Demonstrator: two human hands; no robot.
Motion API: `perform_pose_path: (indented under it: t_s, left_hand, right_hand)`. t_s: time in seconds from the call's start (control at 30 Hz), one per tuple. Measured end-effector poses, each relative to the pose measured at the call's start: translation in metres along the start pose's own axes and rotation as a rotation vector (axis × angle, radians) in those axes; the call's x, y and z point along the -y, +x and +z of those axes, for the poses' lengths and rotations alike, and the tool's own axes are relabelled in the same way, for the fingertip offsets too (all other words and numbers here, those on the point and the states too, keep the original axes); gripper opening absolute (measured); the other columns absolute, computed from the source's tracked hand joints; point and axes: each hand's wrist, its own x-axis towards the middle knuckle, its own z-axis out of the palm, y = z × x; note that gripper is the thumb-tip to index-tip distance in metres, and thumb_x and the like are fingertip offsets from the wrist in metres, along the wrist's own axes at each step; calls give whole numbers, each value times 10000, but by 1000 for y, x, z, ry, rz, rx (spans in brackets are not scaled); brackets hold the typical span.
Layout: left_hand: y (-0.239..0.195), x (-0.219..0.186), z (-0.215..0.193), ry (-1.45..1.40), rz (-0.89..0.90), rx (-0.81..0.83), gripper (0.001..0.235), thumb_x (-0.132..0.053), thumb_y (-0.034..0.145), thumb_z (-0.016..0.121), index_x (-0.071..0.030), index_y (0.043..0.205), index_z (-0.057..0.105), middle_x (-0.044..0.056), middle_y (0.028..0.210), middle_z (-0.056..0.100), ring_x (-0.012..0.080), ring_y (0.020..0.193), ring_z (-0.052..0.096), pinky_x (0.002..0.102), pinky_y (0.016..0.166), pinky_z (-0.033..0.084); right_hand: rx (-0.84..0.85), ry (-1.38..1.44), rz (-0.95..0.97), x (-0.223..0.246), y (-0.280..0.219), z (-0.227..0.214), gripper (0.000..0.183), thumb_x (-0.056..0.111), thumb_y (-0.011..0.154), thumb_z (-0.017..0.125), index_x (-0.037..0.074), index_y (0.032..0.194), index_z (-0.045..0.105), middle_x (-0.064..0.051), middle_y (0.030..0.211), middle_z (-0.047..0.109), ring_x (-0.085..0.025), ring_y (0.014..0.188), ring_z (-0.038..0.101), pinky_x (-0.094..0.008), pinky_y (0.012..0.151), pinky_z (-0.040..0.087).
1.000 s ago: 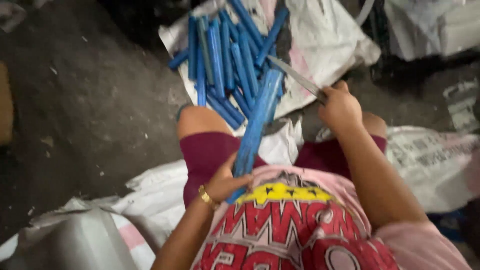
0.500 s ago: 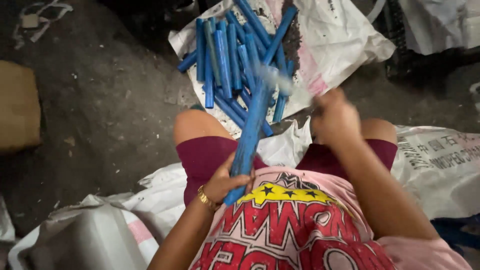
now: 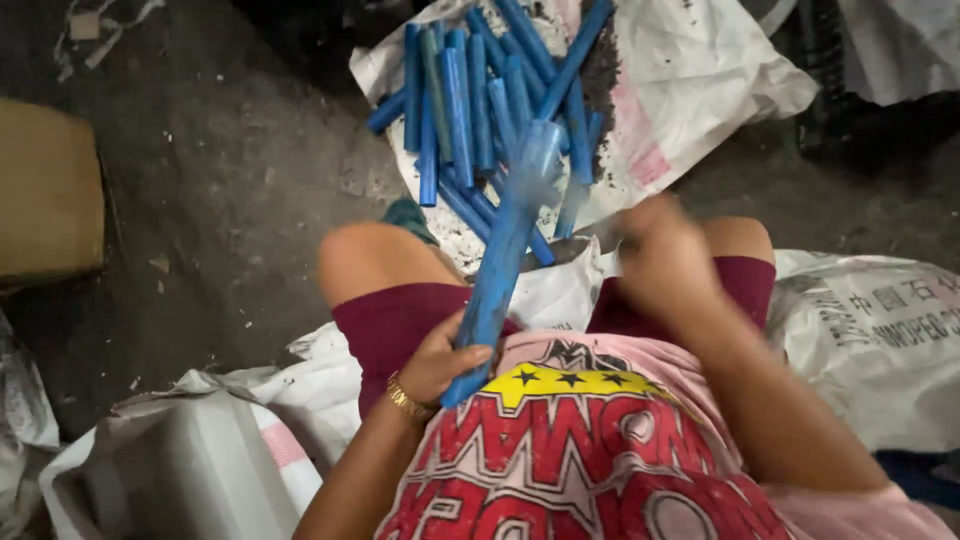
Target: The person sits on the floor and uses a knife to shave the surface of blue plastic rods. They hold each rod in one hand and scrape it with the knife in the other, creating plastic shavings. The person repeatedly picks up rods from a pile, shaves them, and places them into a white sack.
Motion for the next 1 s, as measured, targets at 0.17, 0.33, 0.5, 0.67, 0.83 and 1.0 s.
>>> perform_pose_path:
  t_s: [0.17,0.33,0.5,0.67,0.83,1.0]
  left_hand:
    - [8,-20,30,86,9,-21,530,-32,861,745,-27,1368,595,147,957,734,225,776,715,381,653,632]
    - [3,-72,55,564,190,51,812,-79,814,773,114,1472,337,339,1063,686,477,973,684,555,877,562]
    - [9,-13,16,190,-32,-40,910,30,743,824,-158,1518,386,154,1078,728,239,892,732,385,774,653]
    - [13,-15,14,76,19,-35,839,74,762,765,-141,1500,432,187,909,699,267,677,730,373,598,642]
    - [18,-16,14,193,23,-14,806,16,750,782,-76,1479,452,174,939,716,224,746,720,348,638,629]
    - [18,-16,10,197,-54,-53,833,-42,699,857,-136,1446,502,128,1046,719,223,890,705,358,764,630]
  right_hand:
    - [130,-177,-315,39,-47,11,261,328,720,631,325,980,655,42,1077,551,-308,612,717,-417,606,608]
    - [327,-273,-468,67,-50,8,213,229,756,638,279,963,660,-13,1063,574,-253,622,741,-409,547,595]
    - [-43,-602,-229,-45,17,24,104,187,850,623,135,936,650,-72,862,608,-303,597,692,-479,492,464]
    - [158,-325,28,31,-12,-19,171,205,803,628,173,965,673,-96,1008,566,-381,750,730,-478,614,541]
    - [345,-430,-292,43,-22,14,389,204,745,624,163,1130,661,-99,1022,604,-388,767,735,-481,603,579]
    - [188,-504,115,-39,54,-5,511,248,769,753,269,1277,713,-98,1184,612,-388,858,776,-489,639,637]
